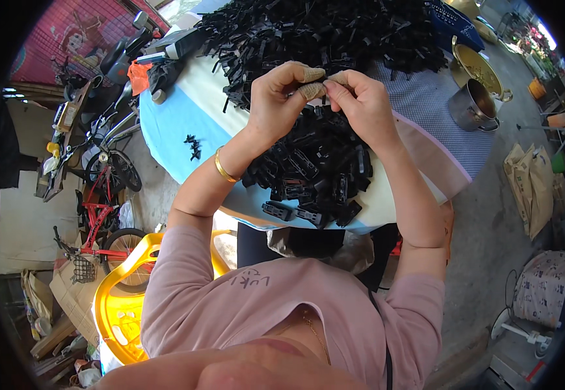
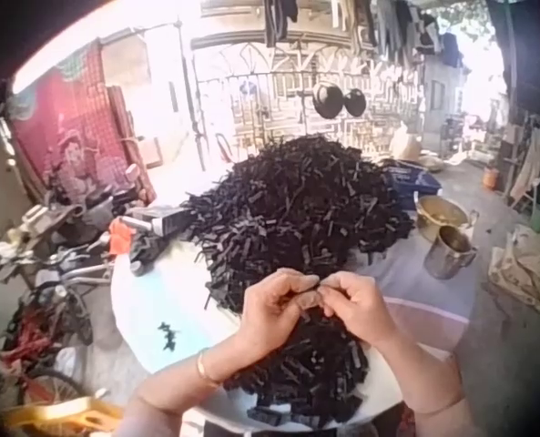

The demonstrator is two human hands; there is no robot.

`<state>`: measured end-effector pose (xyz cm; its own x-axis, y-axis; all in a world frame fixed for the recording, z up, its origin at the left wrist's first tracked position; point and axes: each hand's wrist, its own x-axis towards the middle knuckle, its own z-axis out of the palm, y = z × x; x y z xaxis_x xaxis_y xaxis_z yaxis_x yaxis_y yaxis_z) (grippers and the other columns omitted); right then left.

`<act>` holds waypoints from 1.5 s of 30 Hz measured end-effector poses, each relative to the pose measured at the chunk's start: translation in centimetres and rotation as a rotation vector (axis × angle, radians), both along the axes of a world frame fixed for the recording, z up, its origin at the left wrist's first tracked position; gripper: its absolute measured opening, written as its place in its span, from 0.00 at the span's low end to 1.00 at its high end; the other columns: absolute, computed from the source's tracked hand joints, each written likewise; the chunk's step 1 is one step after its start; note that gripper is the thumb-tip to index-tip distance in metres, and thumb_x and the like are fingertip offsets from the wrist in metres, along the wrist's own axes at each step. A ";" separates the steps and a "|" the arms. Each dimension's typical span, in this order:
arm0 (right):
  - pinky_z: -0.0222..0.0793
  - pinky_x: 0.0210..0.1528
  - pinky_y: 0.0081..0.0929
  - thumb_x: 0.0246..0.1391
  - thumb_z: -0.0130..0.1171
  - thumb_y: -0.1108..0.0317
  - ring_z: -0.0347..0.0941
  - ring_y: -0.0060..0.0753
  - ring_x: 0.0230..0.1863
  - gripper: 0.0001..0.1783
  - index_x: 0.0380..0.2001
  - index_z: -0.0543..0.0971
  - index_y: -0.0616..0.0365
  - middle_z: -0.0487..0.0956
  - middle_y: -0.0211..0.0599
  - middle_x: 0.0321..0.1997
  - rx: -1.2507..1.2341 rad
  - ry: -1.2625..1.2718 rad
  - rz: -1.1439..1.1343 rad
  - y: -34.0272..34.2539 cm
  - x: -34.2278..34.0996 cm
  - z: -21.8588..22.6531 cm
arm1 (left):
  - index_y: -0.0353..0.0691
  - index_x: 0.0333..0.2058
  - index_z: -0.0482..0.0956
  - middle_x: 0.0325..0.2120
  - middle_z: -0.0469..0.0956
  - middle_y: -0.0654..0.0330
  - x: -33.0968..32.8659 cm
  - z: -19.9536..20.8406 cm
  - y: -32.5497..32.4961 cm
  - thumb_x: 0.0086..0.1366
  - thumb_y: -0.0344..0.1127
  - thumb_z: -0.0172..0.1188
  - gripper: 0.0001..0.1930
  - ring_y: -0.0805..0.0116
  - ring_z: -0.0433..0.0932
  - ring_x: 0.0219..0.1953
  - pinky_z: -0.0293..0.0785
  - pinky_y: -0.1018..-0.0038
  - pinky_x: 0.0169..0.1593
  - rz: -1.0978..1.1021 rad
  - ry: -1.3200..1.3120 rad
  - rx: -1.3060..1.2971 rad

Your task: Sorting through a large pile of small black plastic components on a table.

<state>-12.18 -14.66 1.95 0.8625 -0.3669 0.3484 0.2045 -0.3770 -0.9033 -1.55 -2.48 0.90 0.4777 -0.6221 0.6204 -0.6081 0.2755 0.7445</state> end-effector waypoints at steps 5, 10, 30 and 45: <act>0.53 0.21 0.09 0.53 0.52 0.71 0.60 0.10 0.18 0.05 0.30 0.75 0.61 0.70 0.23 0.19 0.080 0.056 0.099 -1.7 -0.1 0.2 | 0.32 0.32 0.75 0.30 0.76 0.60 0.0 1.5 0.3 0.50 0.21 0.61 0.09 0.77 0.75 0.31 0.74 0.82 0.36 -0.019 -0.164 0.020; 0.43 0.15 0.07 0.56 0.48 0.68 0.49 0.07 0.13 0.09 0.34 0.73 0.63 0.62 0.20 0.17 0.486 -0.078 0.240 -5.9 -0.7 0.1 | 0.32 0.36 0.76 0.36 0.75 0.59 1.3 2.8 1.4 0.50 0.25 0.63 0.12 0.74 0.73 0.40 0.71 0.78 0.45 -0.401 0.124 0.276; 0.64 0.30 0.13 0.49 0.58 0.70 0.68 0.13 0.27 0.08 0.32 0.77 0.62 0.76 0.25 0.27 -0.195 0.034 -0.201 -3.8 1.3 -2.1 | 0.52 0.29 0.82 0.45 0.68 0.54 6.2 -2.4 -3.6 0.45 0.30 0.63 0.10 0.62 0.68 0.42 0.69 0.71 0.43 0.364 -0.499 0.032; 0.61 0.26 0.08 0.44 0.63 0.74 0.64 0.09 0.24 0.12 0.35 0.77 0.62 0.74 0.23 0.26 0.039 -0.344 -0.179 -2.3 1.1 -1.6 | 0.33 0.34 0.75 0.34 0.76 0.59 1.7 0.3 -0.9 0.59 0.30 0.55 0.07 0.71 0.76 0.33 0.75 0.76 0.42 -0.301 0.769 -0.006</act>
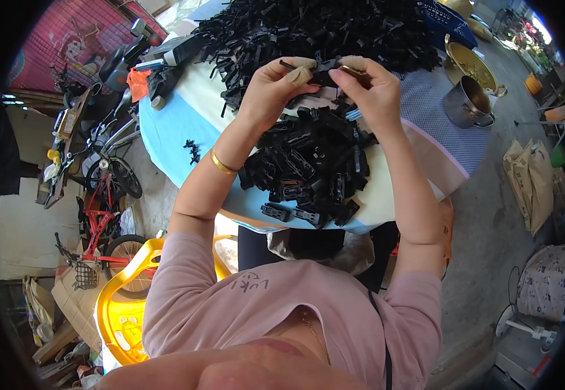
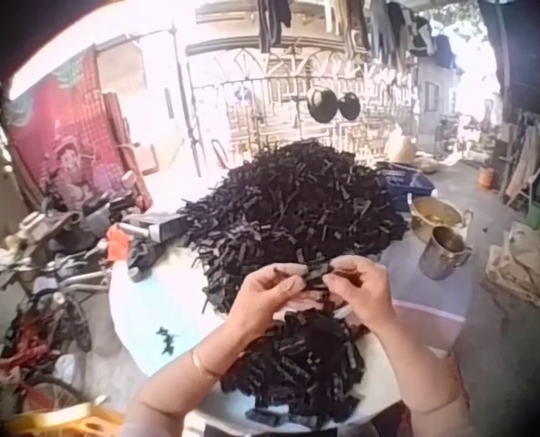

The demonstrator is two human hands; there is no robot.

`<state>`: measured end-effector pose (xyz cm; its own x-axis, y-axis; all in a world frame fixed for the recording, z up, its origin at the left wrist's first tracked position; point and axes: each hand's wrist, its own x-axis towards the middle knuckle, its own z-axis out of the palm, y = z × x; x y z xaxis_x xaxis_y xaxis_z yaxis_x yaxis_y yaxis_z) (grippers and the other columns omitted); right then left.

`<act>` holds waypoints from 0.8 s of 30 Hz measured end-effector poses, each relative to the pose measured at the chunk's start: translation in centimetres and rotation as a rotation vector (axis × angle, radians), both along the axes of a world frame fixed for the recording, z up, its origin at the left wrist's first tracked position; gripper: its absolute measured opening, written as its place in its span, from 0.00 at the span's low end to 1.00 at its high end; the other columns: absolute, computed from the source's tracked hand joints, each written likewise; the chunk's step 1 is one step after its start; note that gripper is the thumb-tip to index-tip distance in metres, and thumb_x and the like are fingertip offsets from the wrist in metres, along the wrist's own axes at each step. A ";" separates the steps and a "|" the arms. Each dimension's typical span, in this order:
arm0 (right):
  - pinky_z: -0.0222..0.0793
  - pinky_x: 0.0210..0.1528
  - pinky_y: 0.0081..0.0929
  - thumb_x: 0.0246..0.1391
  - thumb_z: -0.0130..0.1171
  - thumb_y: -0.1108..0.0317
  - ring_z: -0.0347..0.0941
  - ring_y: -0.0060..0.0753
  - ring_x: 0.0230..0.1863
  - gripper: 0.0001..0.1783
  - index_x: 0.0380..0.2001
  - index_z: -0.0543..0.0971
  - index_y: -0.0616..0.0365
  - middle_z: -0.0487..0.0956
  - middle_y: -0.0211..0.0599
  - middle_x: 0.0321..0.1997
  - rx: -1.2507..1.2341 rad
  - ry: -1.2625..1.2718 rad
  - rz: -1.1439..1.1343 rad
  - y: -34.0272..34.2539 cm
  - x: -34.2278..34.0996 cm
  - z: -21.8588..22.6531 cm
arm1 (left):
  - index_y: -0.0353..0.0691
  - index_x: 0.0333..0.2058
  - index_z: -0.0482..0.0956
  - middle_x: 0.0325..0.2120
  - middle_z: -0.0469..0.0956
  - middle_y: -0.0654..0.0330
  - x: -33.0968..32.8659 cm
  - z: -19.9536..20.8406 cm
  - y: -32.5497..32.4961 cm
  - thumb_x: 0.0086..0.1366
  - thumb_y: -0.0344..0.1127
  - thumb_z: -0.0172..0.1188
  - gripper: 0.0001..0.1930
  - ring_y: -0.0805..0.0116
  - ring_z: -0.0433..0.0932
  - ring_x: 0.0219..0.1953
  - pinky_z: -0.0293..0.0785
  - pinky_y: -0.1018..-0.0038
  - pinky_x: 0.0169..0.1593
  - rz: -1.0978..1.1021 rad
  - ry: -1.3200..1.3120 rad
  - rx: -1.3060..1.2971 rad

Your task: Sorting through a large pile of small black plastic components on a table.

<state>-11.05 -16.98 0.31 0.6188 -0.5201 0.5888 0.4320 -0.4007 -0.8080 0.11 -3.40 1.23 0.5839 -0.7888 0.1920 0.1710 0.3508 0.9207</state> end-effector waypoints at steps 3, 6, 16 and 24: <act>0.68 0.33 0.11 0.46 0.62 0.72 0.71 0.14 0.29 0.10 0.34 0.78 0.61 0.77 0.27 0.29 0.137 0.001 0.174 -1.3 -0.6 0.2 | 0.31 0.35 0.74 0.36 0.75 0.57 0.1 0.9 1.0 0.60 0.33 0.55 0.09 0.63 0.77 0.38 0.72 0.64 0.50 -0.267 0.032 -0.141; 0.68 0.33 0.11 0.46 0.62 0.72 0.71 0.14 0.28 0.09 0.33 0.78 0.60 0.77 0.27 0.28 0.093 -0.003 0.215 -1.1 -0.5 0.2 | 0.32 0.38 0.72 0.40 0.73 0.54 1.8 0.2 1.1 0.59 0.33 0.56 0.12 0.57 0.76 0.42 0.71 0.62 0.51 -0.435 0.107 -0.052; 0.71 0.35 0.14 0.46 0.61 0.72 0.73 0.17 0.29 0.08 0.32 0.78 0.60 0.78 0.29 0.28 -0.063 0.101 0.405 -0.9 -1.3 0.9 | 0.31 0.38 0.71 0.39 0.75 0.46 3.6 0.8 1.6 0.43 0.48 0.69 0.30 0.59 0.75 0.44 0.70 0.71 0.49 -0.686 -0.209 -0.016; 0.72 0.36 0.15 0.46 0.60 0.74 0.74 0.20 0.31 0.09 0.34 0.78 0.62 0.78 0.32 0.31 -0.145 0.122 0.417 0.0 -1.4 1.5 | 0.35 0.31 0.72 0.29 0.75 0.61 1.1 1.1 1.6 0.50 0.29 0.62 0.10 0.79 0.72 0.31 0.68 0.84 0.39 -0.467 -0.177 0.122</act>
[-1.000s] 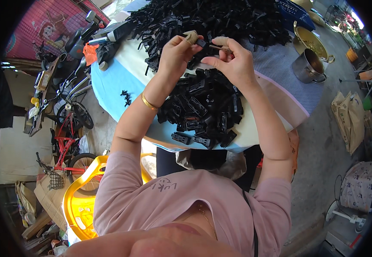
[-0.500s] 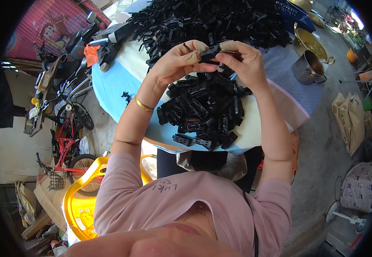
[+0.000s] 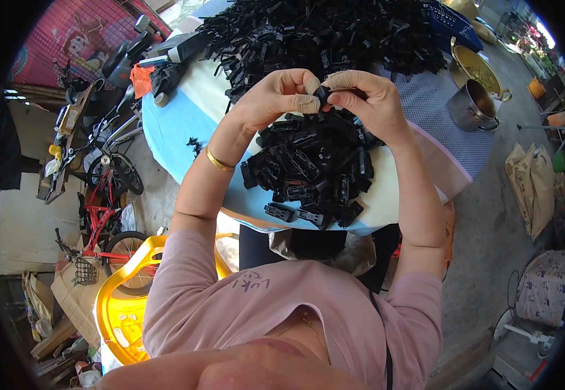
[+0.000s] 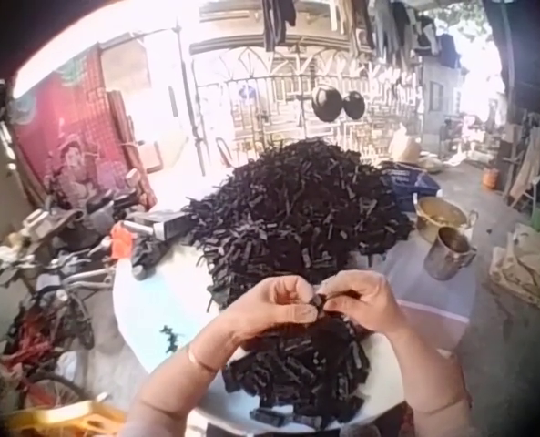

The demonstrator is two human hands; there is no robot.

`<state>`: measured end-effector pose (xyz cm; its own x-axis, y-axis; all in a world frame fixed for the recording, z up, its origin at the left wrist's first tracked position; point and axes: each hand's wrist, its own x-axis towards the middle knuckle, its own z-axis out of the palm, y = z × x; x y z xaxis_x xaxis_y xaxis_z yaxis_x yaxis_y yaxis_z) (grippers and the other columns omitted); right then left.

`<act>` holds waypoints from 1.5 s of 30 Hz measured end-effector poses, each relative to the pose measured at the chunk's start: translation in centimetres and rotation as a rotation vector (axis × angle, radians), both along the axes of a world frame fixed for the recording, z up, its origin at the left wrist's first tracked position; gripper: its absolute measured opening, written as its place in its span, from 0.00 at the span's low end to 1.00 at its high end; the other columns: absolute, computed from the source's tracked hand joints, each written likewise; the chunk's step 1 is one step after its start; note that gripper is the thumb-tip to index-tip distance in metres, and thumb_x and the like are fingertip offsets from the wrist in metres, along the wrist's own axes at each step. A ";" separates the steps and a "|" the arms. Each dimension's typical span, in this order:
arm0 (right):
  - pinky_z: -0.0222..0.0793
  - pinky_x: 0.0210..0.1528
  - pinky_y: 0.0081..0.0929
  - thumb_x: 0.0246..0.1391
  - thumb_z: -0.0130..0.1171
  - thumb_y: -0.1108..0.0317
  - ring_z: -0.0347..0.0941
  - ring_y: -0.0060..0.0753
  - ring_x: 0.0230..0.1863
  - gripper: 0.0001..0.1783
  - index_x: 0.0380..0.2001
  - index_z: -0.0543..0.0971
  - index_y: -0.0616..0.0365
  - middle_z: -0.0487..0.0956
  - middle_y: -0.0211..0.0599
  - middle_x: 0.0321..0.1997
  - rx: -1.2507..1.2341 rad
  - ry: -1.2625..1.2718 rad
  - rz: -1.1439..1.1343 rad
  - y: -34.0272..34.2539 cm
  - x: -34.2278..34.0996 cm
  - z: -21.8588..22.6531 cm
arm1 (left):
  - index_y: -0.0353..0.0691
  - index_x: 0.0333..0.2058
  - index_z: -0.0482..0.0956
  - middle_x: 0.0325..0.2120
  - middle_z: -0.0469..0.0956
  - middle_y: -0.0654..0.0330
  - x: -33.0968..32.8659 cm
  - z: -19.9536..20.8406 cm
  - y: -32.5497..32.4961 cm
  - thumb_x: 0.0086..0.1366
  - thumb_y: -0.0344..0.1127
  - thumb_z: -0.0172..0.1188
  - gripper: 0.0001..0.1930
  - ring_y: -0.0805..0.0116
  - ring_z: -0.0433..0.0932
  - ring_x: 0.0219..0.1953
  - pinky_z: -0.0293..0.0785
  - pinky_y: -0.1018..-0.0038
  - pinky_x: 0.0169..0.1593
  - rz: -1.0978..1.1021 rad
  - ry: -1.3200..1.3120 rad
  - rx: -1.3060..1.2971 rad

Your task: Sorting through a large pile of small black plastic components on a table.

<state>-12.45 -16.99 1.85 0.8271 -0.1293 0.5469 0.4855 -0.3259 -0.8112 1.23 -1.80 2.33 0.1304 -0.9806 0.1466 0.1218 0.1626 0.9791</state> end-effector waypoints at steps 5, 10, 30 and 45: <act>0.67 0.33 0.12 0.49 0.58 0.72 0.71 0.16 0.31 0.10 0.36 0.76 0.61 0.77 0.29 0.31 -0.022 0.019 -0.247 1.1 0.6 -0.4 | 0.32 0.31 0.70 0.30 0.73 0.63 -1.0 -0.2 -0.3 0.52 0.28 0.61 0.10 0.78 0.73 0.32 0.70 0.81 0.41 0.247 -0.099 -0.109; 0.60 0.28 0.08 0.55 0.52 0.70 0.65 0.11 0.26 0.08 0.36 0.74 0.61 0.72 0.24 0.26 0.092 0.003 -0.234 0.9 0.2 -0.5 | 0.30 0.36 0.68 0.31 0.73 0.61 -1.7 -0.4 -0.4 0.56 0.26 0.58 0.11 0.75 0.74 0.35 0.72 0.80 0.40 0.530 -0.381 -0.174; 0.54 0.22 0.10 0.56 0.49 0.69 0.61 0.11 0.20 0.07 0.30 0.74 0.61 0.69 0.23 0.18 -0.074 -0.016 -0.353 2.9 0.2 -0.5 | 0.31 0.38 0.74 0.33 0.77 0.59 -3.6 -0.1 -0.2 0.55 0.21 0.56 0.10 0.75 0.76 0.36 0.74 0.81 0.38 0.703 -0.616 -0.226; 0.64 0.31 0.08 0.50 0.58 0.73 0.67 0.12 0.26 0.10 0.38 0.75 0.61 0.74 0.25 0.28 -0.031 -0.050 -0.347 0.9 0.3 -0.3 | 0.36 0.52 0.61 0.43 0.70 0.50 -1.7 0.4 -0.4 0.64 0.27 0.43 0.16 0.61 0.74 0.42 0.76 0.69 0.46 0.325 0.196 -0.273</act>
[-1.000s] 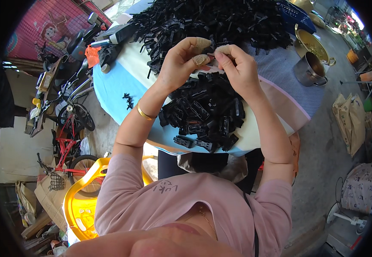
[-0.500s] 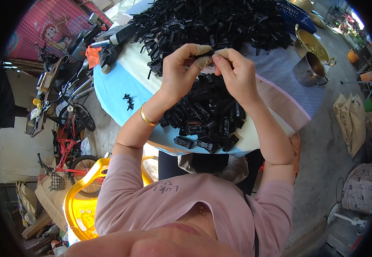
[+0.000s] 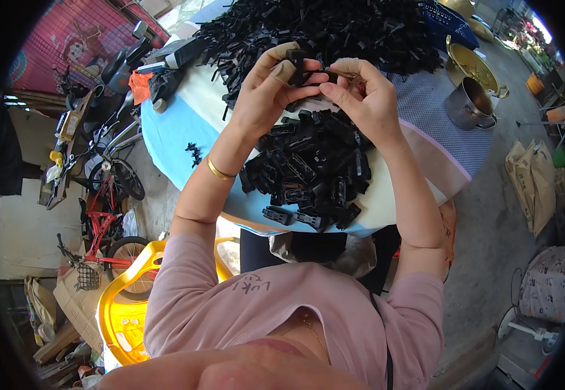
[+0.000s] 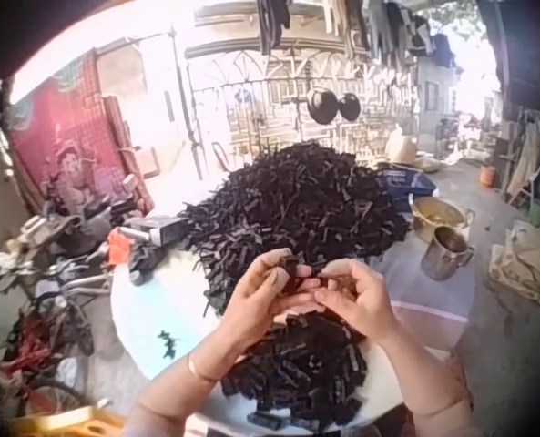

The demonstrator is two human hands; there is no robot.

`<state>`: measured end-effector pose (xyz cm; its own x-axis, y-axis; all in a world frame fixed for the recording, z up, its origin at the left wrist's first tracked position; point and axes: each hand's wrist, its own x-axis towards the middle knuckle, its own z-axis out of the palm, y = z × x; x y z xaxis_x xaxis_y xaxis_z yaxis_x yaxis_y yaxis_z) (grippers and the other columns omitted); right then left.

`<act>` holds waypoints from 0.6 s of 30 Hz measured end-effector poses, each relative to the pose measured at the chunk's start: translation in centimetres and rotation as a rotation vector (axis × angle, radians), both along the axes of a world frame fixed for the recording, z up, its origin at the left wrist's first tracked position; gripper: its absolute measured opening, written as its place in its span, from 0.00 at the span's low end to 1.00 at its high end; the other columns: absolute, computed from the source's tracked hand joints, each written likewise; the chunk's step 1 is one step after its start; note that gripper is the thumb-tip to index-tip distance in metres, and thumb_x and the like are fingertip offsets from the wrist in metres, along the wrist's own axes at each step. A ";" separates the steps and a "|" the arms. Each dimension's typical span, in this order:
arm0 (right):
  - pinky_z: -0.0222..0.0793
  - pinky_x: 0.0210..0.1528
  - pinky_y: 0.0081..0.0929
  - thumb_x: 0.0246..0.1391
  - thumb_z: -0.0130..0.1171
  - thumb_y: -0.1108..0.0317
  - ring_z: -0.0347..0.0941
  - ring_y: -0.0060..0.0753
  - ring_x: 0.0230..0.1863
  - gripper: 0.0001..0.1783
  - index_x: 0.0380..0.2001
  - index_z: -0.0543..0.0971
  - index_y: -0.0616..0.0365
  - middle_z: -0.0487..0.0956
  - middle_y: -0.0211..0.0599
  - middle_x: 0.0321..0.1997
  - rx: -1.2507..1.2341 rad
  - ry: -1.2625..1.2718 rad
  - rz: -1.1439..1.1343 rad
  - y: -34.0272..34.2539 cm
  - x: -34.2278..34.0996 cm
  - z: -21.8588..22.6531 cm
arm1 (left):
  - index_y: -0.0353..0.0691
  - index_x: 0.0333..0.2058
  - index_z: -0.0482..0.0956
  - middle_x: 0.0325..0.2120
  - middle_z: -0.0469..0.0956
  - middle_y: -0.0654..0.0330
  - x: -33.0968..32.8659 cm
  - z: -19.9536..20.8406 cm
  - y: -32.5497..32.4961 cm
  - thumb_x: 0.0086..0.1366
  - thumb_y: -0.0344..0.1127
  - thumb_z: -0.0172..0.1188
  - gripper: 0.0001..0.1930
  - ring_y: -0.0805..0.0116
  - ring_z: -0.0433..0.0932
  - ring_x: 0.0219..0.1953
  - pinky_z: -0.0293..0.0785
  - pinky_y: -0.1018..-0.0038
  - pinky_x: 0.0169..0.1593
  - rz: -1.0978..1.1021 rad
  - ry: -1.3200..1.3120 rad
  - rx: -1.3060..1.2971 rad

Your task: Sorting through a large pile of small black plastic components on a table.

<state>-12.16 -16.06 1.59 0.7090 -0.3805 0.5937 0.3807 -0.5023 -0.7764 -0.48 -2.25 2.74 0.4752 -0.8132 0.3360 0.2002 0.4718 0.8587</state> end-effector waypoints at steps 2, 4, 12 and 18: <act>0.65 0.32 0.09 0.49 0.59 0.74 0.69 0.13 0.28 0.10 0.37 0.75 0.62 0.75 0.26 0.30 0.010 -0.006 -0.001 0.3 0.0 0.1 | 0.35 0.51 0.61 0.43 0.69 0.50 0.3 -0.4 -0.1 0.66 0.31 0.42 0.16 0.60 0.74 0.42 0.75 0.67 0.47 -0.082 0.152 -0.014; 0.66 0.34 0.10 0.47 0.59 0.76 0.71 0.14 0.29 0.10 0.36 0.75 0.63 0.76 0.28 0.31 0.020 -0.012 -0.001 0.4 -0.1 0.1 | 0.35 0.51 0.62 0.43 0.69 0.51 0.5 -0.7 -0.2 0.66 0.32 0.43 0.16 0.61 0.74 0.42 0.75 0.66 0.47 -0.113 0.221 0.006; 0.67 0.35 0.11 0.47 0.56 0.80 0.72 0.15 0.31 0.07 0.33 0.76 0.65 0.77 0.29 0.31 -0.065 0.001 0.051 0.3 -0.2 -0.3 | 0.36 0.53 0.62 0.41 0.70 0.58 -0.3 -1.2 -0.4 0.64 0.31 0.46 0.18 0.67 0.73 0.40 0.75 0.70 0.43 -0.103 0.132 0.046; 0.67 0.33 0.10 0.48 0.56 0.78 0.71 0.14 0.30 0.08 0.35 0.75 0.63 0.76 0.29 0.31 0.090 0.019 0.103 0.7 -0.5 0.3 | 0.38 0.54 0.62 0.40 0.71 0.60 -0.2 -1.2 -0.5 0.64 0.29 0.46 0.19 0.72 0.73 0.38 0.73 0.75 0.41 -0.124 0.175 0.044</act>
